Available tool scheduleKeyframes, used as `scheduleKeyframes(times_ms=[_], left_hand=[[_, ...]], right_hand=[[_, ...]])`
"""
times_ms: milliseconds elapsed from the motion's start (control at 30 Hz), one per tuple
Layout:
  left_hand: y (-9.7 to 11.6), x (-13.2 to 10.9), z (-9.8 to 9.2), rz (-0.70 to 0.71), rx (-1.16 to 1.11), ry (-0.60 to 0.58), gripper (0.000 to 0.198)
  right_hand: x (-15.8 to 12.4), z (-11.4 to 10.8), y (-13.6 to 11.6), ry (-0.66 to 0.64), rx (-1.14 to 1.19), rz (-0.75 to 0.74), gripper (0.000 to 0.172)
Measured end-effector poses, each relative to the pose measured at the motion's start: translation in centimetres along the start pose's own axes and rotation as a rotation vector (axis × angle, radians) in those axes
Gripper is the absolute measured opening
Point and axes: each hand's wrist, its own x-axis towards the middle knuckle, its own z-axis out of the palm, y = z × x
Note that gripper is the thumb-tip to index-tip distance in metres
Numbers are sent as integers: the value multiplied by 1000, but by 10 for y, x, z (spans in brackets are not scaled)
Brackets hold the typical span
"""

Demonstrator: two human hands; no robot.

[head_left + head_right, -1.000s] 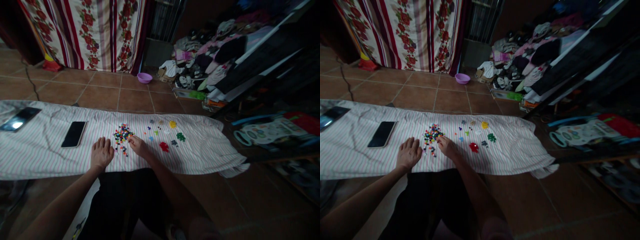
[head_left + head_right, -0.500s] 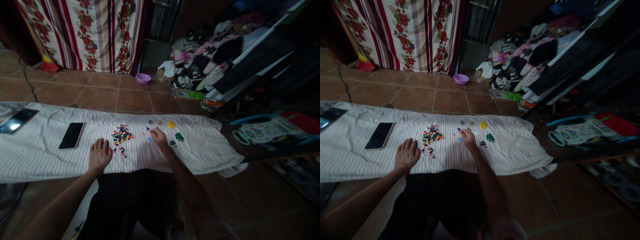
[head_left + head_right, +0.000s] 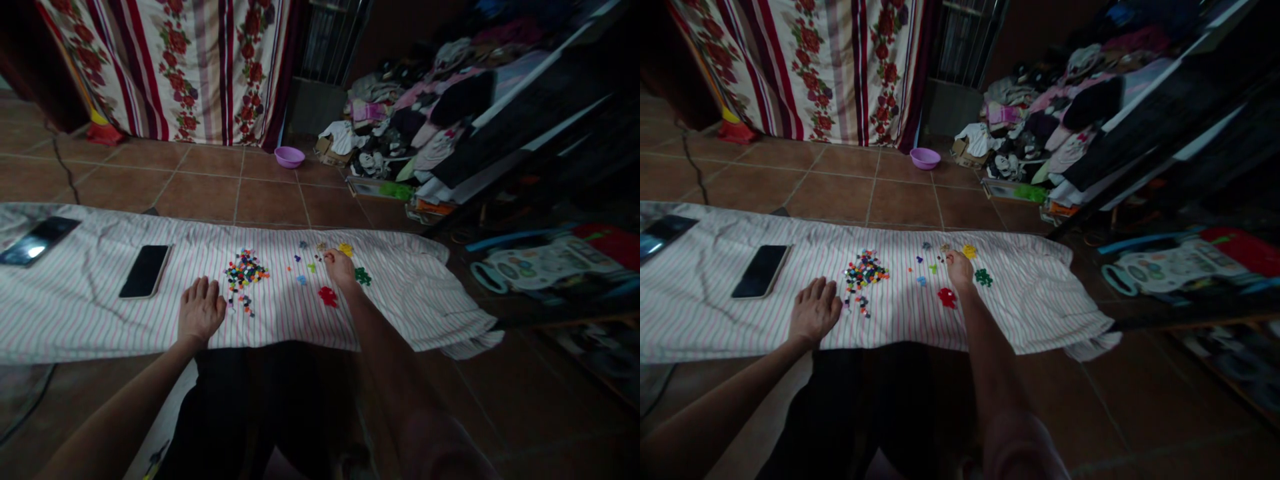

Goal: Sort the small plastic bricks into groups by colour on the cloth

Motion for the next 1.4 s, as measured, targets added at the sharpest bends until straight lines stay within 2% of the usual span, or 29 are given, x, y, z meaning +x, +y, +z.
scheduleKeyframes(times_ms=[100, 267, 600, 867, 1100, 1267, 1400], left_hand=[[0, 0, 1, -7, -33, 3, 43], [0, 0, 1, -7, -50, 10, 43], [1, 1, -2, -9, -39, -23, 44], [1, 1, -2, -20, -67, -23, 45], [1, 1, -3, -18, -83, -26, 45], [0, 1, -2, -10, -69, -35, 45], [-1, 0, 1, 2, -35, -21, 44]], right_hand=[[7, -1, -3, -71, -77, 22, 26], [16, 0, -12, -98, -129, 7, 30], [18, -1, -16, -210, -173, -2, 31], [16, -5, -10, -233, -122, -108, 31], [17, -9, -1, -280, -61, -270, 43], [19, -9, -3, -339, -92, -325, 47], [21, -8, -9, -354, -121, -327, 40]])
